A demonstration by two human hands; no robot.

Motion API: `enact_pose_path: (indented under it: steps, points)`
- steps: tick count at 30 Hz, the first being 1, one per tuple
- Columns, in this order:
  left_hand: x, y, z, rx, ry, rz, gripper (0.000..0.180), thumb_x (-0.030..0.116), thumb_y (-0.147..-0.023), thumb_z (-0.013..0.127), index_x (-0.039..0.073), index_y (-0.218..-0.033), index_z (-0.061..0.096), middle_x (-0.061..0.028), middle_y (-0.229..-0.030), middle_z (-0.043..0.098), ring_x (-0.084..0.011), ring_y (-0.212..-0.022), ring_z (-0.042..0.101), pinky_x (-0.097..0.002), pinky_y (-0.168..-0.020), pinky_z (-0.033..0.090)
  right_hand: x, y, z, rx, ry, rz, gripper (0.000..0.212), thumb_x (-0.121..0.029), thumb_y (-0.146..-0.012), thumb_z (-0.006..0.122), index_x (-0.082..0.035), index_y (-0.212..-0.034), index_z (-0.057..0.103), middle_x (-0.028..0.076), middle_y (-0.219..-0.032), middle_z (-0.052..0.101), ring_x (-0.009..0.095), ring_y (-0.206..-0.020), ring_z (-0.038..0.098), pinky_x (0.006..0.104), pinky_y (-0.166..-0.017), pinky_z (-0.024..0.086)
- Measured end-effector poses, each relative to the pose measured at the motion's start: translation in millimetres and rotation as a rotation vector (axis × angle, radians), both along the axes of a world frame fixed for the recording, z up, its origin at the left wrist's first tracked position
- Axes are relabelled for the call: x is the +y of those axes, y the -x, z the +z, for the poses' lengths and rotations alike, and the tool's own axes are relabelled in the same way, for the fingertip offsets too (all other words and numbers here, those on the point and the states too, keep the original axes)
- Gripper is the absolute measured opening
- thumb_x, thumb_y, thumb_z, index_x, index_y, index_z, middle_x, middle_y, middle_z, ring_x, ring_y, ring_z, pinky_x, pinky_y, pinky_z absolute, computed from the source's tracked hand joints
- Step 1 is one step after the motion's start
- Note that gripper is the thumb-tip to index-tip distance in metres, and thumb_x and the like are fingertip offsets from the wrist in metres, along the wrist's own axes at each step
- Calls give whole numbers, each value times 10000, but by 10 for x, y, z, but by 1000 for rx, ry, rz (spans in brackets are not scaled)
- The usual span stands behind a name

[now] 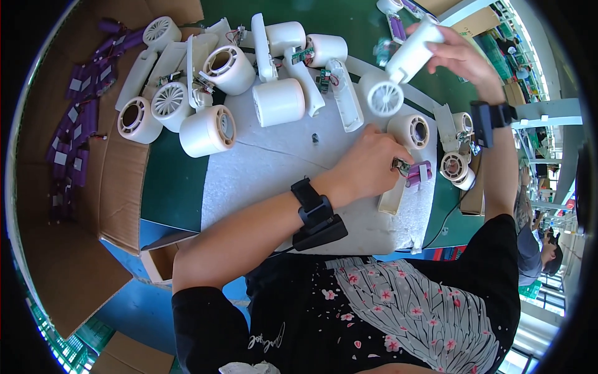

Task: The person assembles a handheld fan by connecting a battery pack to a circuit board and fitting them into the plastic housing. After testing the fan, they set it aside and retrieve another battery pack to repeat the process.

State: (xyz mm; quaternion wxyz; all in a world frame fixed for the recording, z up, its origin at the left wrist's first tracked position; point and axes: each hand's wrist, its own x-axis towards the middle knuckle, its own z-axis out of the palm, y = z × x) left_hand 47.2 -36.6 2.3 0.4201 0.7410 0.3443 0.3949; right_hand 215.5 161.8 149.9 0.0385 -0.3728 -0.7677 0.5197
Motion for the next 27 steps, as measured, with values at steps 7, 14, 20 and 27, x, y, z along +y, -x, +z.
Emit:
enact_pose_path:
  steps: [7, 14, 20, 27]
  points:
    - [-24, -38, -4, -20, -31, 21, 278, 18, -711, 659, 98, -968, 730, -102, -846, 645, -316, -901, 560, -401, -910, 422, 85, 117, -693, 177, 409, -55, 556, -209, -899, 640, -77, -1386, 407, 102, -1302, 540, 182, -1139, 573, 307, -923, 506]
    - [-38, -24, -32, -2, -67, 51, 276, 18, -715, 657, 94, -971, 725, -103, -837, 642, -311, -870, 567, -402, -896, 434, -28, 246, -839, 181, 371, -81, 645, -158, -863, 671, -87, -1421, 355, 106, -1323, 513, 191, -1132, 578, 311, -882, 532]
    - [-9, -20, 3, 27, -39, 6, 279, 19, -719, 652, 93, -978, 722, -109, -838, 641, -310, -874, 568, -392, -868, 450, -88, 406, -793, -121, -52, -72, 713, -61, -812, 682, -166, -1435, 351, 88, -1295, 502, 171, -1061, 588, 334, -861, 528]
    - [-32, -22, 8, 13, -33, 23, 278, 15, -713, 640, 115, -953, 736, -110, -883, 657, -328, -886, 568, -385, -871, 463, -205, 545, -758, -262, -578, 21, 709, 0, -745, 709, -178, -1377, 442, 60, -1251, 525, 179, -986, 600, 320, -810, 530]
